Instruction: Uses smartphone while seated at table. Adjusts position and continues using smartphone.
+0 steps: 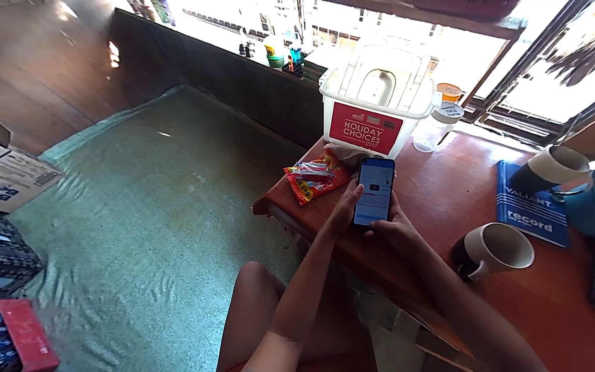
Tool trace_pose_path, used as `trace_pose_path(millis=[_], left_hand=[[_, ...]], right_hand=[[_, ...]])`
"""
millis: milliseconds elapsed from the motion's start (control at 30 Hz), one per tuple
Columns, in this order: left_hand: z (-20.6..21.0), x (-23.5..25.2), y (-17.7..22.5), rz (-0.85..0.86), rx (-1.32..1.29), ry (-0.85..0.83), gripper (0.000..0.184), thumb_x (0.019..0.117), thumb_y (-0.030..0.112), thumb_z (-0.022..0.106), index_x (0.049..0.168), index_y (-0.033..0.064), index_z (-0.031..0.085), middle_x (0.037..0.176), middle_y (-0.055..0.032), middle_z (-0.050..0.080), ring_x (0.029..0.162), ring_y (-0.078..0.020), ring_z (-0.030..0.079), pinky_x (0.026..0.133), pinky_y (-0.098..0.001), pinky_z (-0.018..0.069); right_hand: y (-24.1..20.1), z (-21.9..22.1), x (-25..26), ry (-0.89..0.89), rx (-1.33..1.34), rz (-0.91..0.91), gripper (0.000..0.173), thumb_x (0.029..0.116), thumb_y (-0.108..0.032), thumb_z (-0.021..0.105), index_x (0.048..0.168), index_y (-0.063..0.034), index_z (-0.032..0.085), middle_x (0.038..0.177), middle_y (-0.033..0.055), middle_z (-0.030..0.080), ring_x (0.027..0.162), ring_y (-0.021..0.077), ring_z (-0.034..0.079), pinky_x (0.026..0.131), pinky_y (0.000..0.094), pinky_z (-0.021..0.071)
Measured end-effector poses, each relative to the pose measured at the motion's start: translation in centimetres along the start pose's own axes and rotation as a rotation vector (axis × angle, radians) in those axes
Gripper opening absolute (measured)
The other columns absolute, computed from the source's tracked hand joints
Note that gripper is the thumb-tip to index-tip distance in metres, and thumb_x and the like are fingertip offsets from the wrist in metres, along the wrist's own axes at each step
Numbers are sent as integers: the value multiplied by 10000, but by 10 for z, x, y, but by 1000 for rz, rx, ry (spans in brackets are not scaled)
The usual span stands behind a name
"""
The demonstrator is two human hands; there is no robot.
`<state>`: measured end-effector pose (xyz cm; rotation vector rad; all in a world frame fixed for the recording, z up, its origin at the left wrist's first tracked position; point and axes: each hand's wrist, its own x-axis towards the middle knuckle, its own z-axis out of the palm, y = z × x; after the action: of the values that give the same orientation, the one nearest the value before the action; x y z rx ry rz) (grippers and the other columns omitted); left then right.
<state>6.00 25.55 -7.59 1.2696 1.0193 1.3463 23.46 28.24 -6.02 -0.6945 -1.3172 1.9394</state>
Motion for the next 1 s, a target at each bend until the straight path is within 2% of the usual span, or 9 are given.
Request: trace_pose_path(millis=[167,400,567,667,767,867,933,1000], left_hand=[[2,-1,2,-15,5,-3,831,947,772,338,1568,220,321,1424,-21,557,1203,-101,587,999,-367,511],[1,-1,0,-2,-5,-11,859,925,815,327,1563,241,321,1415,-9,567,1203,-92,592,999,-360,516],[1,4,-6,32,11,6,845,969,761,293,1554,151,319,1421,-50,547,1230,-91,565,1042,-351,483],[0,-2,-2,9,11,-2,866,929,821,297,1573,243,324,1450,-9,547,1243,-99,574,1033,-372,496],[1,-4,-1,-1,10,-4,833,936,810,297,1565,265,335,1437,2,559,1231,-99,581,1022,-377,504],[1,-3,0,7,25,0,829,949,794,286,1566,242,334,1434,0,560,1230,-89,579,1028,-365,498],[1,2,-3,31,23,0,833,976,754,278,1563,165,317,1424,-38,550,1231,-91,567,1042,-358,485],[1,4,-5,40,5,3,835,980,744,295,1557,141,315,1411,-44,557,1225,-85,570,1039,-345,488]], right_hand=[[1,-2,0,-21,-22,-19,896,787,124,614,1501,-270,243,1241,83,656,898,221,726,599,330,617],[4,-3,0,-35,-48,-56,932,770,139,629,1513,-271,245,1207,72,663,790,177,699,583,289,590],[2,-1,0,-19,-64,-45,950,760,151,611,1522,-265,225,1199,68,663,787,172,698,599,292,594],[3,-2,0,-23,-65,-49,957,763,145,627,1526,-269,224,1213,71,660,806,181,701,608,297,598],[4,-3,0,-27,-71,-47,947,777,131,647,1523,-265,219,1199,72,664,802,183,700,607,304,598],[3,-2,0,-29,-79,-45,939,782,133,645,1515,-271,218,1205,64,666,821,182,708,607,305,602],[2,-1,0,-20,-90,-45,931,782,147,645,1509,-262,232,1198,64,667,810,183,708,602,303,604],[3,0,0,-18,-91,-52,929,770,147,649,1498,-261,242,1190,58,669,805,181,708,598,301,605]])
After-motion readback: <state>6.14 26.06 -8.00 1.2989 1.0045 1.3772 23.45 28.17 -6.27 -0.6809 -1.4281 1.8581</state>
